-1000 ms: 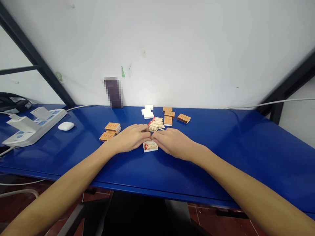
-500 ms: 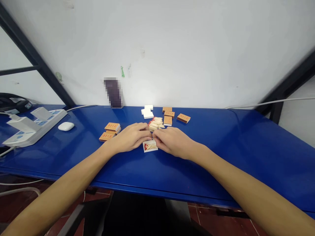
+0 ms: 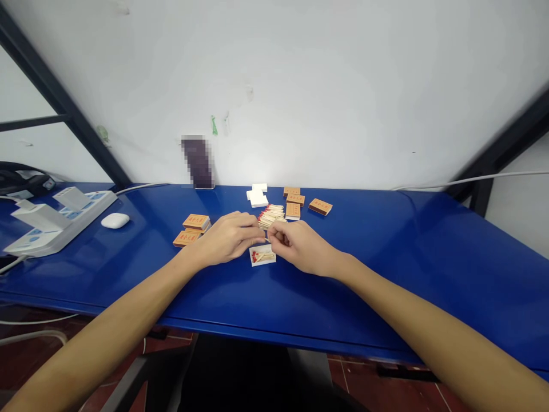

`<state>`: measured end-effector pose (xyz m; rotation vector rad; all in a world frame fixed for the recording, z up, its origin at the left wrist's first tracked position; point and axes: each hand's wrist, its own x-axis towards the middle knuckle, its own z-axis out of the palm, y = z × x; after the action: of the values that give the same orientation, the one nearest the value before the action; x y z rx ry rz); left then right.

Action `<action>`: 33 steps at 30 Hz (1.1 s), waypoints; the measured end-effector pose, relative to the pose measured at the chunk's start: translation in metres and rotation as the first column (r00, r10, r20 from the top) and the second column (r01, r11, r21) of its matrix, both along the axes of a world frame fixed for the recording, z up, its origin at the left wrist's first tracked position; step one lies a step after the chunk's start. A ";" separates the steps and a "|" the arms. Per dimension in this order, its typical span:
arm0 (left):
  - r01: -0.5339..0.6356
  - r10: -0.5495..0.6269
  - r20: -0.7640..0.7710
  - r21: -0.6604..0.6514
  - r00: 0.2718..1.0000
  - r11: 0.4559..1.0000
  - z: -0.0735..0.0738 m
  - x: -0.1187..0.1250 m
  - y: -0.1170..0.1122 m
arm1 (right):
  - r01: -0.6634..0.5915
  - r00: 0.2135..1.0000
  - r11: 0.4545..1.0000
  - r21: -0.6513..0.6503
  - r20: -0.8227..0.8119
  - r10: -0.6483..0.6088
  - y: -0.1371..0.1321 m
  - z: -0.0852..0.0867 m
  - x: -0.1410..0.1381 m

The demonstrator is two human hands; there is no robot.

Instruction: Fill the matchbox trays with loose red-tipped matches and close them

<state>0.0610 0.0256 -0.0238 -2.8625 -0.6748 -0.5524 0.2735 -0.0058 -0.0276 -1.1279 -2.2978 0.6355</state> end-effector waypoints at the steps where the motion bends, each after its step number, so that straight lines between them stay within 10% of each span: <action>1: -0.001 0.001 -0.001 0.004 1.000 1.000 0.001 0.000 0.000 | 0.007 1.000 1.000 -0.025 -0.027 -0.008 0.000 0.000 -0.001; 33: 0.115 -0.023 -0.258 0.348 0.966 0.931 -0.009 0.010 -0.001 | 0.261 0.960 0.965 -0.013 0.110 -0.258 0.018 -0.010 -0.004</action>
<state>0.0707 0.0250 -0.0328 -2.5533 -0.3840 -0.2777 0.2690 0.0119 -0.0381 -1.4789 -2.1804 0.5174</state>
